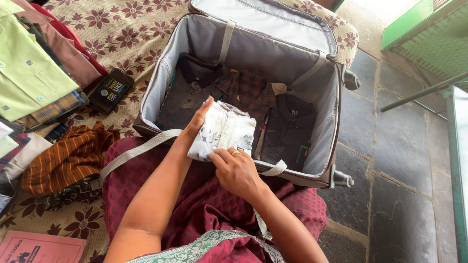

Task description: The person places folded shirts and other clothing items into a suitcase one at a time, smoothing and arranging them to fit.

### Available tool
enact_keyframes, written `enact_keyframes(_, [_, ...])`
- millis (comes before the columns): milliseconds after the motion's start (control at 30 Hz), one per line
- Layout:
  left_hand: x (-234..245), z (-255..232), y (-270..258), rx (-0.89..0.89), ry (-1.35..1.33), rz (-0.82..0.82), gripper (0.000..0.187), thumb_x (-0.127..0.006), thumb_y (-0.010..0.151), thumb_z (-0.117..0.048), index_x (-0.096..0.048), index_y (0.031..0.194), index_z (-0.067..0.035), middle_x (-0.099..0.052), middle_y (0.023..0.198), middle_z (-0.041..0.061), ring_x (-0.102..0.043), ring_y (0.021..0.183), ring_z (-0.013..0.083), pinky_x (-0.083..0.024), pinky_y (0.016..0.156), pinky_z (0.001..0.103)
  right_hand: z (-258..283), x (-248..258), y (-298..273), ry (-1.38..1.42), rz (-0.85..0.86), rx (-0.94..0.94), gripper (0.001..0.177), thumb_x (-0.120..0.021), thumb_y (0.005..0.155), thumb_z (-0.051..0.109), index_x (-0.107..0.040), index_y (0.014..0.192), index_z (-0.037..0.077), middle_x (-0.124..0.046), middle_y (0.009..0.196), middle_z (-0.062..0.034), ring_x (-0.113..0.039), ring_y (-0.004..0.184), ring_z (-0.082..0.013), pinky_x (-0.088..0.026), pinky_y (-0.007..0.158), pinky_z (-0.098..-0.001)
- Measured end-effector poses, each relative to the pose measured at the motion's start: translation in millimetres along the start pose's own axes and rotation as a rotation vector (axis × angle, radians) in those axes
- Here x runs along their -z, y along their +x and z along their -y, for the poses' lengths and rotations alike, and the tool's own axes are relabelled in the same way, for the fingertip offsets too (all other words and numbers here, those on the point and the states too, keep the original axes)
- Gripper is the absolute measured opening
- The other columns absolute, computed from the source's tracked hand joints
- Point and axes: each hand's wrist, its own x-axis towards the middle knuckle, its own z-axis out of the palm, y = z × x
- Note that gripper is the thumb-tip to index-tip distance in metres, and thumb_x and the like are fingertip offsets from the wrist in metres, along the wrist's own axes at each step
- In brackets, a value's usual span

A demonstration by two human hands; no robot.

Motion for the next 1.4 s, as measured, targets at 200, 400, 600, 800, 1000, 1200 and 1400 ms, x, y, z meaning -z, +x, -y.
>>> enact_keyframes(200, [-22,3,-23,0.145,0.17,-0.106,0.045,-0.06,0.095,-0.026,-0.065,0.125,0.007,-0.074,0.112,0.02,-0.074,0.096,0.0278,-0.059,0.086,0.04,-11,14,-15,0.077,0.026,-0.032,0.034,-0.069,0.084,0.007,-0.068,0.118,0.006,-0.072,0.118,-0.0092,-0.069,0.102,-0.0266,-0.054,0.085,-0.0408])
enact_keyframes(400, [-23,1,-31,-0.135,0.489,-0.27,0.051,-0.067,0.079,-0.01,-0.062,0.127,0.007,-0.073,0.104,0.02,-0.072,0.089,0.0295,-0.061,0.075,0.04,-46,6,-38,0.408,-0.299,-0.609,0.03,-0.06,0.092,0.009,-0.071,0.12,0.011,-0.073,0.113,-0.0091,-0.076,0.096,-0.0253,-0.061,0.084,-0.0351])
enact_keyframes(600, [-4,3,-22,-0.26,0.522,-0.199,0.052,-0.067,0.076,-0.008,-0.061,0.126,0.006,-0.073,0.105,0.015,-0.073,0.093,0.025,-0.06,0.083,0.036,-82,-16,-64,0.118,-0.276,-0.724,0.025,-0.052,0.105,0.023,-0.07,0.119,0.011,-0.075,0.104,-0.015,-0.072,0.096,-0.0331,-0.055,0.085,-0.0422])
enact_keyframes(800, [-2,-3,-29,-0.336,0.457,-0.194,0.045,-0.068,0.077,-0.013,-0.067,0.118,0.005,-0.074,0.102,0.015,-0.073,0.087,0.0257,-0.059,0.081,0.036,-78,-24,-69,-0.021,-0.148,-0.762,0.03,-0.052,0.103,0.033,-0.072,0.119,0.018,-0.076,0.099,-0.0136,-0.071,0.094,-0.035,-0.053,0.082,-0.0463])
enact_keyframes(1000, [40,-49,-65,-0.499,0.825,-0.258,0.043,-0.071,0.086,-0.023,-0.071,0.118,0.006,-0.073,0.113,0.016,-0.067,0.106,0.0246,-0.05,0.098,0.036,-69,-23,-61,-0.117,0.0,-0.76,0.031,-0.052,0.101,0.039,-0.072,0.115,0.019,-0.077,0.1,-0.0114,-0.073,0.098,-0.034,-0.054,0.082,-0.0462])
enact_keyframes(1200, [54,-157,-147,-0.588,0.848,-0.473,0.037,-0.061,0.093,-0.028,-0.07,0.117,-0.001,-0.073,0.114,0.013,-0.069,0.108,0.0236,-0.053,0.101,0.037,-66,-22,-59,-0.138,0.096,-0.8,0.036,-0.048,0.104,0.042,-0.072,0.119,0.021,-0.078,0.103,-0.0109,-0.073,0.099,-0.0341,-0.054,0.085,-0.0462])
enact_keyframes(1400, [79,-336,-255,-0.872,1.013,-0.687,0.034,-0.051,0.101,-0.033,-0.069,0.116,-0.008,-0.074,0.116,0.01,-0.07,0.111,0.0226,-0.056,0.104,0.038,-66,-23,-52,-0.164,0.125,-0.818,0.036,-0.046,0.104,0.042,-0.073,0.118,0.022,-0.078,0.103,-0.0087,-0.074,0.097,-0.0333,-0.055,0.082,-0.0455])
